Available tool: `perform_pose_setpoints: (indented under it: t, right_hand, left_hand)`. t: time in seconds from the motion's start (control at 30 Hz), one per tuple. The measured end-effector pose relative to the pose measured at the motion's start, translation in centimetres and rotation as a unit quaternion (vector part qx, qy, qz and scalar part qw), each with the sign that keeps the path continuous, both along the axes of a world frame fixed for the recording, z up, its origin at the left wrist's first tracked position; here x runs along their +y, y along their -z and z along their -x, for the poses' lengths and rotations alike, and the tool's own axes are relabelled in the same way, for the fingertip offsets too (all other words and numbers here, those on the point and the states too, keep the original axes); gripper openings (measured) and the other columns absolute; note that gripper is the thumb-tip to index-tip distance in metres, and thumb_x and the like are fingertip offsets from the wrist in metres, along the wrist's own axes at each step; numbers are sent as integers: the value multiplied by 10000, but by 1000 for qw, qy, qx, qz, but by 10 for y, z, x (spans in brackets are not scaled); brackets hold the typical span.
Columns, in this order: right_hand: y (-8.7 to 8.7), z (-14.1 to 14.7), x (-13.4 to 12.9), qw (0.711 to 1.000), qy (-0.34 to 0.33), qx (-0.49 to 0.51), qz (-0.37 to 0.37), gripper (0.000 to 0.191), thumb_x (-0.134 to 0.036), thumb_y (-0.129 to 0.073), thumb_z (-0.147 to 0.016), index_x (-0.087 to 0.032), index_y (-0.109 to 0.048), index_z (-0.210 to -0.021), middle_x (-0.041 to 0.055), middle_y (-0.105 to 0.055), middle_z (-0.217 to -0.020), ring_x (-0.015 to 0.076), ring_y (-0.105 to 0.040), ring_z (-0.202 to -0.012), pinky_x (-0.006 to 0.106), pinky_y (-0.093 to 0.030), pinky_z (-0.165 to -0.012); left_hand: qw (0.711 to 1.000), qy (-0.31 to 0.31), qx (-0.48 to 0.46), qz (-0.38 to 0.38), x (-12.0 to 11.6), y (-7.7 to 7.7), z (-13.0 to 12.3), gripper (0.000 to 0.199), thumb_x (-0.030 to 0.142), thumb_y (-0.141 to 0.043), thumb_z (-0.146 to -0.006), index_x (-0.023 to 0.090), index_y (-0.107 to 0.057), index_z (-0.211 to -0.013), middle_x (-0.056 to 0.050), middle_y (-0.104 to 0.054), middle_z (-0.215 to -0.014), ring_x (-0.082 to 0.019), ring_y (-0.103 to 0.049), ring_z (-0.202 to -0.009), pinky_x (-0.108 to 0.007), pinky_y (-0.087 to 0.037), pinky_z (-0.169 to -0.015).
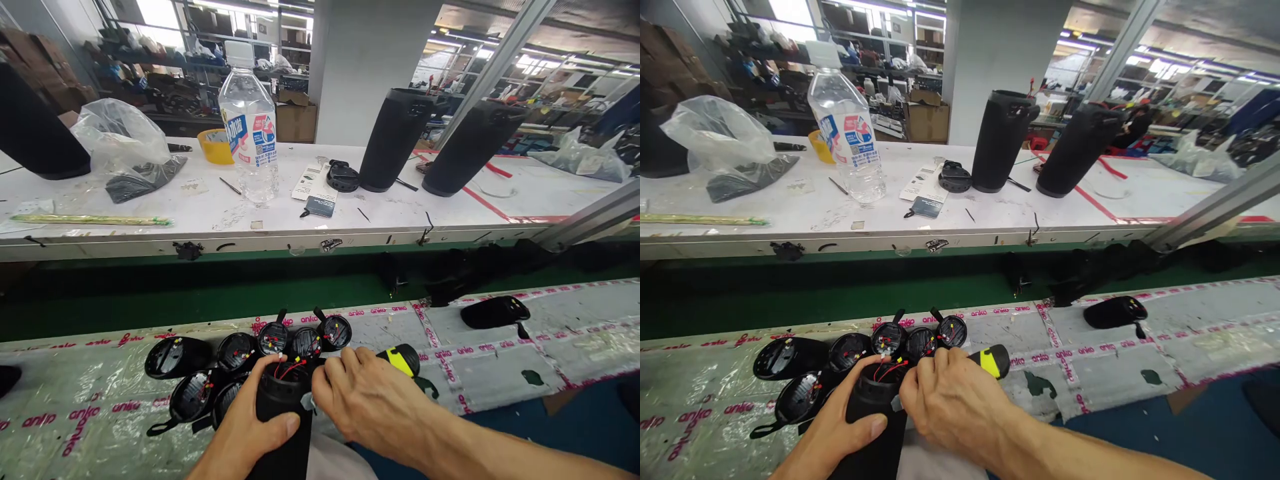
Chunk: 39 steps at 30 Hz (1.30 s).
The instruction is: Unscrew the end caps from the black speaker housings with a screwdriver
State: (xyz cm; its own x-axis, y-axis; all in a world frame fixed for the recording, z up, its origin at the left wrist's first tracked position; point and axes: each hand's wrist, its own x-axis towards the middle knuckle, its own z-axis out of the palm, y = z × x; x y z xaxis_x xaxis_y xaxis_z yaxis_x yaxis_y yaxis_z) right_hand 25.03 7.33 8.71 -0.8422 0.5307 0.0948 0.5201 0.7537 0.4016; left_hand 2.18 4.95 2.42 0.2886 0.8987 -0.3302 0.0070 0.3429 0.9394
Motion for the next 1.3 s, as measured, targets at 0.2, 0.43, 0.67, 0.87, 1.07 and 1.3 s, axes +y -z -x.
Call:
perform_pose_setpoints:
  t: [0.2,0.43,0.67,0.87,1.07,1.3]
  right_hand:
    - [-4,-17,8,991,-20,106,80,135,-121,-586,-884,-233,-516,-918,-25,-547,-750,196,-518,-614,369,-338,-556]
    - [3,-6,-12,963,110,168,178,350,-143,-710,-854,-233,-449,-1069,-35,-647,-837,190,-648,-637,354,-324,-514]
    - [21,11,-17,977,57,90,185,288,-230,-687,-948,-244,-410,-1024,-19,-646,-862,209,-646,-650,375,-241,-452]
    - [25,11,-17,983,49,90,154,382,-210,-747,-855,-247,-400,-1010,-36,-626,-810,195,-621,-582,372,-263,-423]
    - [29,10,-20,985,53,101,130,380,-161,-697,-763,-246,-403,-989,-40,-607,-760,188,-609,-541,358,-280,-397]
    - [32,9,-22,984,63,108,124,361,-135,-661,-780,-240,-414,-1022,-35,-601,-777,189,-603,-541,355,-310,-404]
  left_hand:
    - [989,-7,-132,72,1,7,4,858,535,-848,-705,254,-465,-1419,-99,-755,-1262,-356,-682,-1162,-480,-467,-1056]
    - [991,-55,-103,65,-1,3,3,956,562,-853,-686,249,-404,-1469,-128,-700,-1396,-377,-611,-1314,-526,-346,-1189]
    - [999,-12,-35,17,-1,-6,6,868,513,-809,-763,252,-396,-1481,-103,-688,-1391,-357,-595,-1306,-509,-360,-1165]
    - [1000,-23,18,-1,0,-15,-1,849,369,-785,-699,228,-437,-1460,-87,-732,-1333,-373,-579,-1327,-494,-362,-1150]
    - [996,-59,66,11,-3,-32,-11,818,352,-747,-657,188,-479,-1412,-105,-771,-1249,-378,-654,-1196,-478,-456,-1054]
    - [994,-69,82,14,-5,-33,-13,816,333,-728,-643,193,-480,-1408,-123,-768,-1284,-428,-603,-1317,-475,-498,-985]
